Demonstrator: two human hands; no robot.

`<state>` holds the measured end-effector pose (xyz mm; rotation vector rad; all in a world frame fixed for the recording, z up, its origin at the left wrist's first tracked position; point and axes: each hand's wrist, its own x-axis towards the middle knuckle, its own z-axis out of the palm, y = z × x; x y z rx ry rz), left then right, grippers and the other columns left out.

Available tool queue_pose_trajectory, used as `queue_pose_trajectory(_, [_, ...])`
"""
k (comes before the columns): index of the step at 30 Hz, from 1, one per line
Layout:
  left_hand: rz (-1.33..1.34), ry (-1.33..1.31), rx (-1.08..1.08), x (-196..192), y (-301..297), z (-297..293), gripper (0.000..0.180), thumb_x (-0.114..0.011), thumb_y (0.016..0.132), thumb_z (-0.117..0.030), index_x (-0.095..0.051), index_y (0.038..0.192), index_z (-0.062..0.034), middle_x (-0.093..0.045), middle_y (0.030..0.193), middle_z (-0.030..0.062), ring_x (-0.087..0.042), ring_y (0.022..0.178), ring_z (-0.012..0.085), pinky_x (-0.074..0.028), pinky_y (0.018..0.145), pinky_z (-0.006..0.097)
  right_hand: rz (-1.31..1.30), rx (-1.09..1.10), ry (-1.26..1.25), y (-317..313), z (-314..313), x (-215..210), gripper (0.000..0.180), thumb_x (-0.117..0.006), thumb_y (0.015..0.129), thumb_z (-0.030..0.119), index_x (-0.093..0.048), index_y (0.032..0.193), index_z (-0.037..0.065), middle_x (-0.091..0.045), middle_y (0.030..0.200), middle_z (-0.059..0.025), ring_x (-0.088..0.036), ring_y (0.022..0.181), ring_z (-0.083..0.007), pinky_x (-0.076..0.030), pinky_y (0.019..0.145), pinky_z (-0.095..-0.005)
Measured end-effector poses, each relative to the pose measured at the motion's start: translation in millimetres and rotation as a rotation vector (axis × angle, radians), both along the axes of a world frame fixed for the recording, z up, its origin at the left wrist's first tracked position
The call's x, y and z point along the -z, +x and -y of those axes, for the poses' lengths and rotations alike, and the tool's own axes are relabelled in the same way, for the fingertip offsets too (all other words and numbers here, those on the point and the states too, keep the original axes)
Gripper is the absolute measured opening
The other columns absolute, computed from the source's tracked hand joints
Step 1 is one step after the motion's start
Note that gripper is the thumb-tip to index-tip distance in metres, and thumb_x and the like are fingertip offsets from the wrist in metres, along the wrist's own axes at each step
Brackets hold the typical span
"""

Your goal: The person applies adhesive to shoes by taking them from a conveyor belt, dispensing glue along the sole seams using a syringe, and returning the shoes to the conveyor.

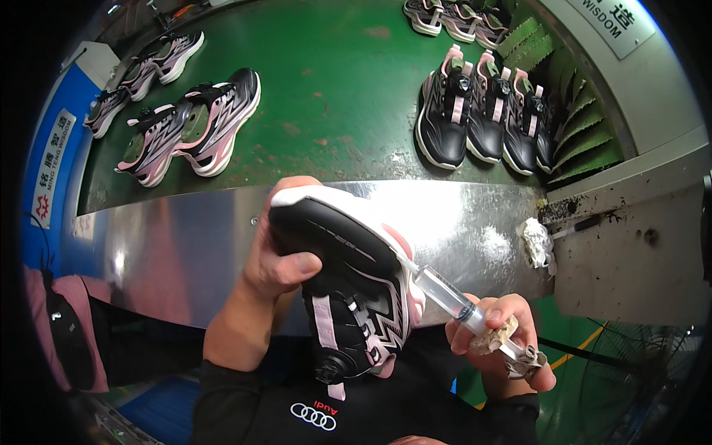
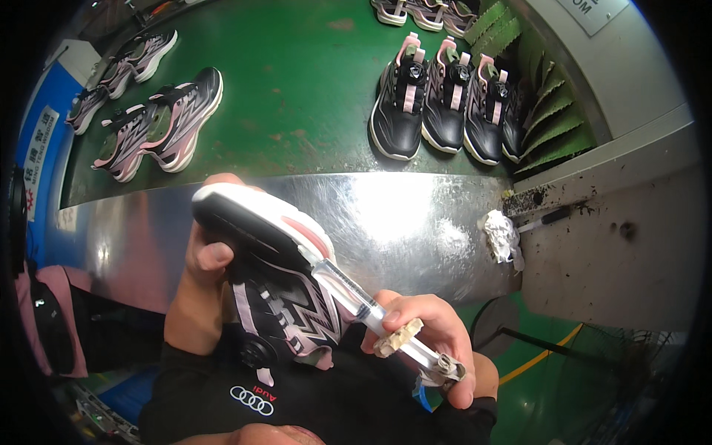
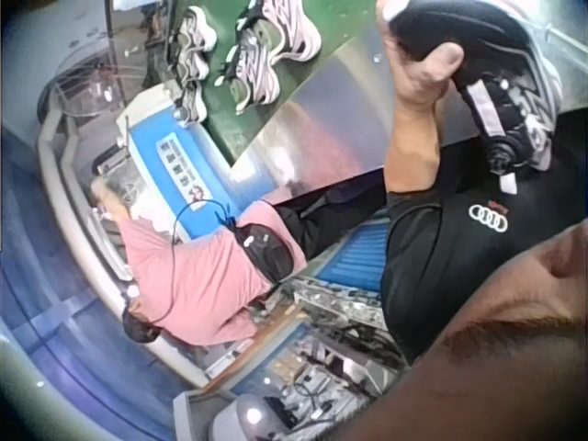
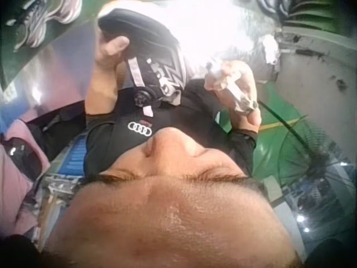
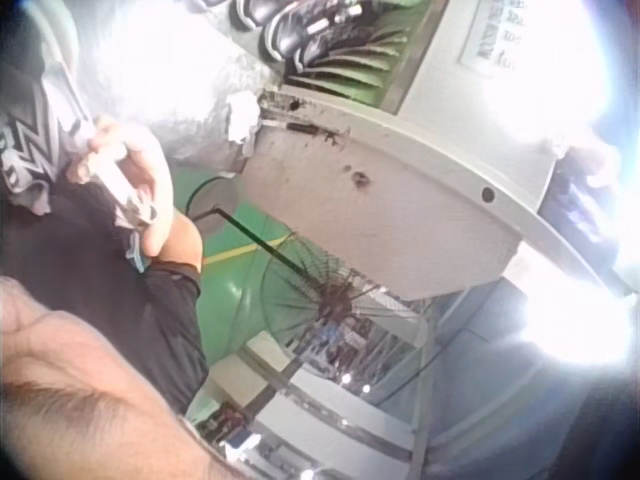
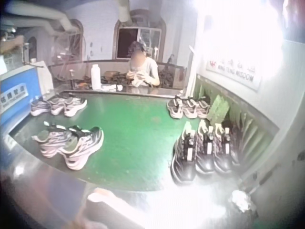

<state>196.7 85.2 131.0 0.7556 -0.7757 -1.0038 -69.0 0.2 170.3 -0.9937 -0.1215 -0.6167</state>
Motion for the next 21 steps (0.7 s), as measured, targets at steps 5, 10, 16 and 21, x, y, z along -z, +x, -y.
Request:
queue_pose_trajectory(5, [-0.206,0.044,0.005,-5.4,-5.3,1.2,0.072,-0.071,0.063,-0.016,-0.042,0.127,-0.0026,-0.056,0.115,0.0142,-0.058,0.104,0.0258,-0.047,0.092,0.038,-0.006,0.014,0.041,-7.2,-2.9,12.6,0.095,-0.078,0.062,0.059,-0.043,0.122,-0.006,-0.053,0.096,-0.0166,-0.055,0.091,-0.0235,-0.043,0.076,-0.0295])
queue_pose_trajectory(10, [-0.329,0.085,0.026,0.1,-1.2,10.1,0.069,-0.070,0.065,-0.018,-0.043,0.127,-0.0015,-0.057,0.115,0.0148,-0.058,0.104,0.0262,-0.048,0.092,0.038,-0.017,-0.003,0.085,-11.4,-2.4,26.4,0.096,-0.079,0.061,0.058,-0.044,0.121,-0.007,-0.053,0.098,-0.0168,-0.055,0.091,-0.0230,-0.043,0.076,-0.0289])
queue_pose_trajectory(16, [-0.413,0.129,0.034,5.1,2.0,13.6,0.066,-0.067,0.069,-0.021,-0.044,0.126,-0.0001,-0.057,0.116,0.0156,-0.059,0.104,0.0267,-0.048,0.092,0.039,-0.100,-0.009,0.109,-21.6,-4.7,33.5,0.096,-0.080,0.061,0.057,-0.043,0.122,-0.008,-0.053,0.098,-0.0160,-0.054,0.092,-0.0220,-0.042,0.079,-0.0295])
queue_pose_trajectory(21, [-0.464,0.160,0.020,11.1,5.7,11.8,0.063,-0.066,0.071,-0.024,-0.045,0.126,0.0010,-0.058,0.116,0.0162,-0.059,0.103,0.0272,-0.048,0.092,0.039,-0.073,-0.023,0.112,-26.4,-8.4,41.9,0.095,-0.081,0.061,0.054,-0.043,0.123,-0.008,-0.052,0.100,-0.0152,-0.053,0.094,-0.0218,-0.041,0.080,-0.0297])
